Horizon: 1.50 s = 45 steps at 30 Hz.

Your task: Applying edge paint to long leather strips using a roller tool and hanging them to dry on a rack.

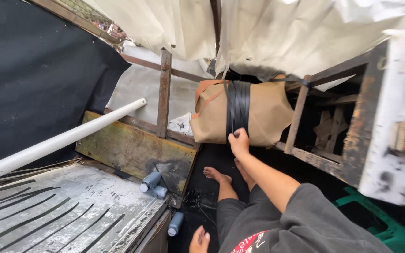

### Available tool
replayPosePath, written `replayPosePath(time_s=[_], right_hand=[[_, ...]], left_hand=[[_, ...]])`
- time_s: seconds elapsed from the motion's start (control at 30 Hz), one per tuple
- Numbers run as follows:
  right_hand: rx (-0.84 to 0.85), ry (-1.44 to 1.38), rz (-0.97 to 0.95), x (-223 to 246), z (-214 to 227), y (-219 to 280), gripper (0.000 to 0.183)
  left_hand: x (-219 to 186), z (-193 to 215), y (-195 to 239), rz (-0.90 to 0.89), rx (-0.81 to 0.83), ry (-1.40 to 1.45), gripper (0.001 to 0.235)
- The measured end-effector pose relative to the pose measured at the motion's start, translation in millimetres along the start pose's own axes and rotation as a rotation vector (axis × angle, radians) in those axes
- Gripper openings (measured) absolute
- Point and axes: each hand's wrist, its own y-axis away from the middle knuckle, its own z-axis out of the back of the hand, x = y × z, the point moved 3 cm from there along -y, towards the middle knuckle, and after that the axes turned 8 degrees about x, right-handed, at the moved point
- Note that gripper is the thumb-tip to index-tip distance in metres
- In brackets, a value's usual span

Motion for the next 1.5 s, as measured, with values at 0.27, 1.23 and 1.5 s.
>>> replayPosePath(time_s=[0.27,1.23,1.5], right_hand=[[0.234,0.024,0.315,17.7,89.5,130.7,0.015],[0.434,0.283,0.224,23.9,363.5,335.5,0.023],[-0.025,0.736,0.426,8.9,495.6,338.4,0.023]], left_hand=[[-285.8,-125.4,-38.3,-0.36,0.385,0.0,0.057],[-389.7,-55.2,-3.5,-0.639,0.104,0.525,0.019],[-391.7,-33.3,-1.6,-0.696,-0.006,0.567,0.02]])
